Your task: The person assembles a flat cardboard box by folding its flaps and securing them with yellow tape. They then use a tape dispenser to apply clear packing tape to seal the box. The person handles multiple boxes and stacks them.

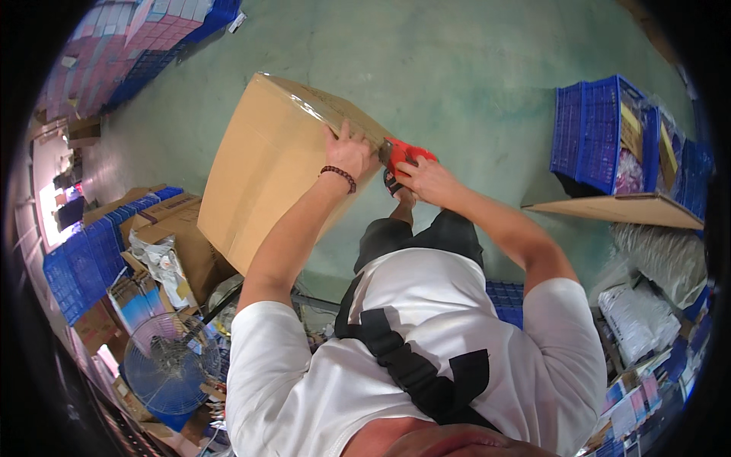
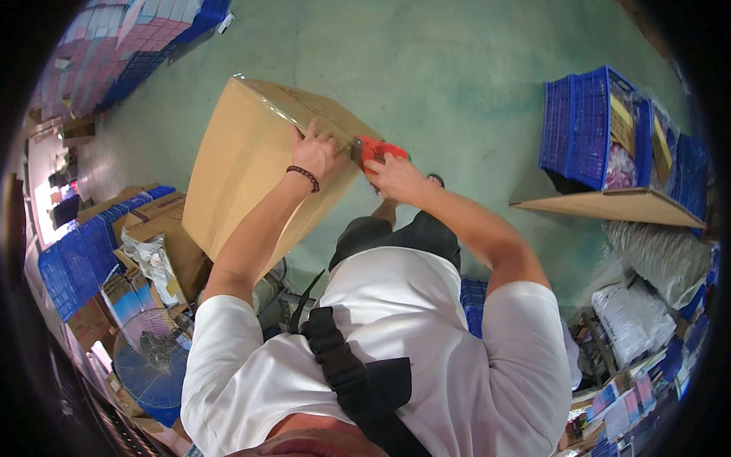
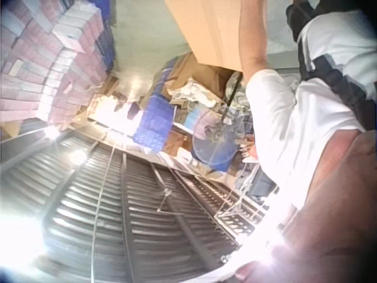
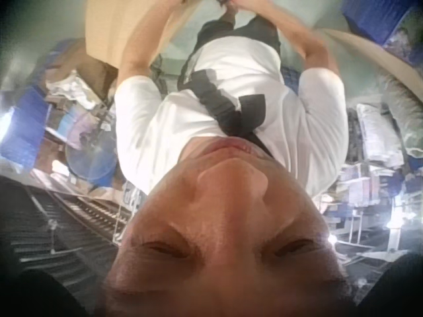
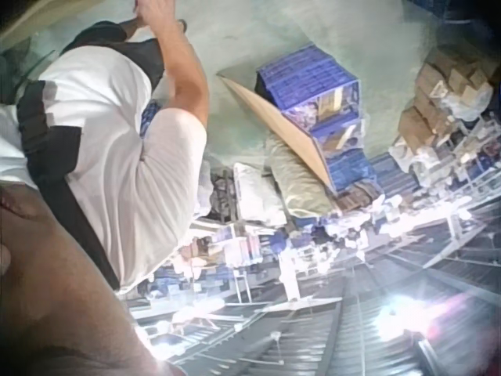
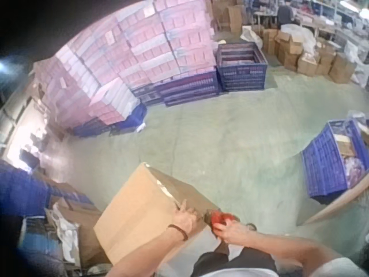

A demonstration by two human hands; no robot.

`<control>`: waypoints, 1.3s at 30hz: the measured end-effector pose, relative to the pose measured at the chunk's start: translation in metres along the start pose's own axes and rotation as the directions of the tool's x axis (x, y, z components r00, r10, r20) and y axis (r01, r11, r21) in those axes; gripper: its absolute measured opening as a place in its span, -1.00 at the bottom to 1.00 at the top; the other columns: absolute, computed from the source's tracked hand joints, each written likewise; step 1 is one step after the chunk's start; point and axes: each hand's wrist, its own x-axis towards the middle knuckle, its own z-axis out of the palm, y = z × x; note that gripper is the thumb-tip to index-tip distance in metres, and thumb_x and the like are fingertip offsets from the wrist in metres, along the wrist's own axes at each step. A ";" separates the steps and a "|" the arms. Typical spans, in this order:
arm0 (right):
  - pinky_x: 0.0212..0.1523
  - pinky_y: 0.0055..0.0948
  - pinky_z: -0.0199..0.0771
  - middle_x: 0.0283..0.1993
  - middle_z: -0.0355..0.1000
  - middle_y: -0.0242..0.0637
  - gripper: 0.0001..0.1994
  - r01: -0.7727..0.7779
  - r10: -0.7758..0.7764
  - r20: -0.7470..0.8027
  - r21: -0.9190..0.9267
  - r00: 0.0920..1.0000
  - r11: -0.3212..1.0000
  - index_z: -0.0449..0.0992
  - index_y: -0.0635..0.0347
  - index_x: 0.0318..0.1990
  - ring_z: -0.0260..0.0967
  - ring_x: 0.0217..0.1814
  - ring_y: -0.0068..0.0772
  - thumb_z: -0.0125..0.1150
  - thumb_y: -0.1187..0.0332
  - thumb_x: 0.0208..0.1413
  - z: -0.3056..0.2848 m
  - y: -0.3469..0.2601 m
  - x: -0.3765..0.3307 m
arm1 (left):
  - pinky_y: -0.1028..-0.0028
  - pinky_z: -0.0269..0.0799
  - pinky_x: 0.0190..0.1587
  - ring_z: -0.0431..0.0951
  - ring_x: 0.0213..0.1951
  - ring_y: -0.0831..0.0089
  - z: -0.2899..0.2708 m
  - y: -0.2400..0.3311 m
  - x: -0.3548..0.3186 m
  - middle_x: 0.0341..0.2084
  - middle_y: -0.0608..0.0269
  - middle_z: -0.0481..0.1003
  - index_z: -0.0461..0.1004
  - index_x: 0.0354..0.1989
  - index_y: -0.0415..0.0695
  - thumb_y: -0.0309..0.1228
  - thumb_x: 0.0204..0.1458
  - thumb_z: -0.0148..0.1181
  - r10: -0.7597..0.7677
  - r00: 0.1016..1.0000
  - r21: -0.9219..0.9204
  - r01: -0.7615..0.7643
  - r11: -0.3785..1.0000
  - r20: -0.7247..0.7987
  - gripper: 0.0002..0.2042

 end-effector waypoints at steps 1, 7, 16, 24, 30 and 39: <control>-0.24 -0.29 0.49 0.01 0.32 -0.42 -0.58 0.033 -0.034 -0.027 -0.024 0.999 0.999 0.54 0.01 -0.12 0.34 -0.16 -0.12 0.31 0.34 -0.28 0.003 0.003 0.001 | -0.35 -0.17 0.21 0.06 0.33 0.13 0.005 0.004 0.000 0.11 0.37 0.40 0.59 -0.17 0.04 0.02 -0.05 0.16 -0.043 0.995 -0.033 0.040 0.999 -0.087 -0.61; -0.26 -0.33 0.47 0.02 0.32 -0.44 -0.67 0.124 -0.124 0.005 -0.132 0.992 0.983 0.57 0.10 -0.14 0.33 -0.10 -0.17 0.20 0.38 -0.16 0.017 0.020 -0.010 | -0.27 -0.31 0.29 -0.07 0.38 0.13 0.021 0.037 0.008 0.23 0.34 0.29 0.60 -0.22 0.02 -0.18 -0.05 0.14 -0.369 0.923 -0.240 0.335 0.911 -0.112 -0.73; -0.02 -0.21 0.44 0.01 0.40 -0.39 -0.75 -0.357 0.341 0.165 0.075 0.925 0.931 0.62 0.06 -0.24 0.31 0.04 -0.06 0.23 0.34 -0.16 0.054 0.094 -0.122 | -0.12 -0.29 0.33 0.00 0.37 0.17 0.052 0.030 0.027 0.20 0.16 0.31 0.52 -0.09 0.02 -0.42 -0.03 0.02 -0.518 0.798 -0.598 0.261 0.758 -0.307 -0.70; 0.01 -0.18 0.44 0.07 0.37 -0.41 -0.61 -0.675 0.669 0.160 0.352 0.725 0.648 0.54 -0.03 -0.09 0.32 0.05 -0.02 0.25 0.25 -0.18 0.056 0.073 -0.193 | -0.03 -0.04 0.22 0.18 0.24 -0.05 0.058 0.077 0.015 0.19 -0.09 0.27 0.36 0.12 -0.30 -0.30 0.16 -0.14 0.136 0.976 0.480 -0.203 0.854 0.171 -0.57; -0.08 -0.16 0.48 0.07 0.38 -0.41 -0.61 -0.442 0.501 -0.036 0.418 0.865 0.794 0.54 -0.04 -0.08 0.35 -0.06 -0.05 0.24 0.24 -0.16 0.073 0.025 -0.168 | -0.06 0.07 0.10 0.22 0.17 -0.16 0.145 0.060 0.064 0.17 -0.18 0.25 0.26 0.20 -0.35 -0.27 0.17 -0.18 0.158 0.927 0.750 -0.369 0.549 0.340 -0.51; -0.07 -0.27 0.43 0.03 0.40 -0.50 -0.54 0.359 -0.241 -0.274 0.802 0.931 0.476 0.54 -0.15 -0.03 0.36 -0.10 -0.18 0.33 0.23 -0.23 0.025 -0.084 -0.007 | -0.10 0.08 0.11 0.31 0.15 -0.05 0.045 0.089 0.061 0.12 -0.12 0.35 0.53 -0.08 -0.23 -0.30 0.15 -0.16 0.228 0.777 0.280 -0.459 0.843 0.587 -0.63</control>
